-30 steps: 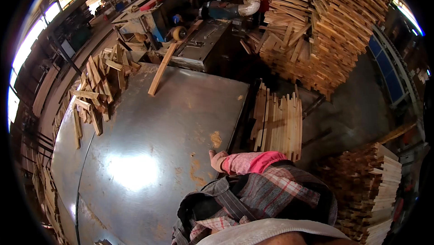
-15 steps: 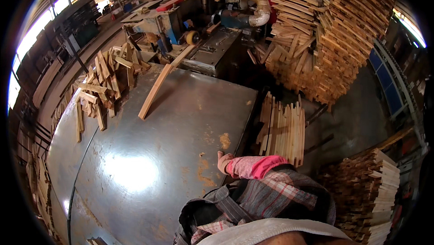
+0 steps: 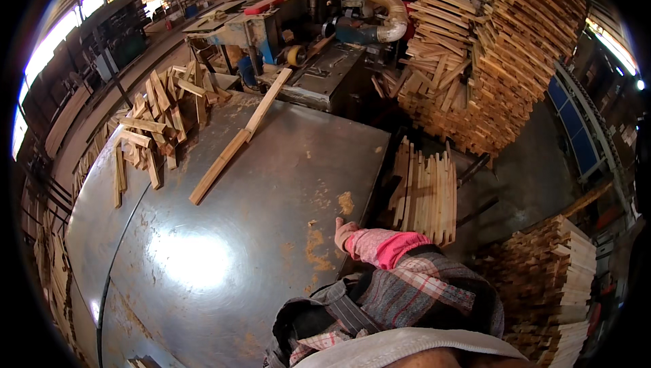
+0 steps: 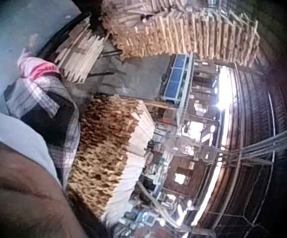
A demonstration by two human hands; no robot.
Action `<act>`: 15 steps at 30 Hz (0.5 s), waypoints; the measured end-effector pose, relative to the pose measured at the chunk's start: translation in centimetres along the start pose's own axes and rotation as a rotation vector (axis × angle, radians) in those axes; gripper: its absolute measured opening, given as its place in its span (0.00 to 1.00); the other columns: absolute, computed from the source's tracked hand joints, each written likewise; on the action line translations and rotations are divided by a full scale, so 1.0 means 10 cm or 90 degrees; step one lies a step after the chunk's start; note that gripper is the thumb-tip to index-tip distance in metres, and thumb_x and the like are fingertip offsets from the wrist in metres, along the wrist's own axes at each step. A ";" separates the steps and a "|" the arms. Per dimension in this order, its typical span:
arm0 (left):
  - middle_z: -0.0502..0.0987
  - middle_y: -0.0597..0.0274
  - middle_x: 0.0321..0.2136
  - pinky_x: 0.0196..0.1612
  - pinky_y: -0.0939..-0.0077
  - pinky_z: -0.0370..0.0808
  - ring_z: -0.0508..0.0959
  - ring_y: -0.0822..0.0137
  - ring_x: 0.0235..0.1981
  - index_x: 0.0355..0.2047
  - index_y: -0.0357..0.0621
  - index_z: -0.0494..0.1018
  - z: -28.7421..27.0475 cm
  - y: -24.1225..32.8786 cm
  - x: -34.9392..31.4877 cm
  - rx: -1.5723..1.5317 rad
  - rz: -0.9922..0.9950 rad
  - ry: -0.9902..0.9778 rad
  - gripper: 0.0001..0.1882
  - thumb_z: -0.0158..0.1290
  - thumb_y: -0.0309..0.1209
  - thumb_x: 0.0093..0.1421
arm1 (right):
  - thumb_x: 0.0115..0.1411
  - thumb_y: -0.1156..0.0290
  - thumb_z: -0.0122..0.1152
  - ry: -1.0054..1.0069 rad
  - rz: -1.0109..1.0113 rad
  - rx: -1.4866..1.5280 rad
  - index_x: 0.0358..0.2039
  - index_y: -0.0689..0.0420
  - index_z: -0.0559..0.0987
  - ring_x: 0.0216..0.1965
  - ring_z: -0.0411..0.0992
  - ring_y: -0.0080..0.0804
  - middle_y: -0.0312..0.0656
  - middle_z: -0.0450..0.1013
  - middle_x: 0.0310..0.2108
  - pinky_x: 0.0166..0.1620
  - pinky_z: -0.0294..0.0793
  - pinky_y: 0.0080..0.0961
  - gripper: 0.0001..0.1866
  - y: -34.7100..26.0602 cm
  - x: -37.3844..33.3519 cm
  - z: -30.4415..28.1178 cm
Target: The person sorts and stacks thin wooden planks on a large metal table in a workshop. They pick up planks from a pile, inspect them, and arrange them into a neat stack, occasionally moving other planks aside to clear space.
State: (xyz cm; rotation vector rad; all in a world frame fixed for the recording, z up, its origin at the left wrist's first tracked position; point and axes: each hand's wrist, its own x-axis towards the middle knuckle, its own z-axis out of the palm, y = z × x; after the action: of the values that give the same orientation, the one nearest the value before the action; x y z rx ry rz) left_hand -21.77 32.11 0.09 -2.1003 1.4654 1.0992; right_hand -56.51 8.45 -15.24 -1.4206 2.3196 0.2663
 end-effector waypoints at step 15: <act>0.83 0.42 0.40 0.52 0.55 0.78 0.83 0.46 0.46 0.39 0.41 0.84 0.00 -0.14 0.05 0.020 0.005 -0.012 0.30 0.55 0.57 0.55 | 0.70 0.68 0.40 -0.078 -0.152 -0.229 0.77 0.56 0.46 0.54 0.75 0.63 0.60 0.67 0.64 0.52 0.73 0.64 0.36 0.12 -0.22 -0.28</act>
State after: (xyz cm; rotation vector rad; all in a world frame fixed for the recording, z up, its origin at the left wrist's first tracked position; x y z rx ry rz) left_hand -20.44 32.33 -0.51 -2.0584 1.4749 1.0887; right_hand -57.39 9.73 -11.81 -1.7767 2.0495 0.7063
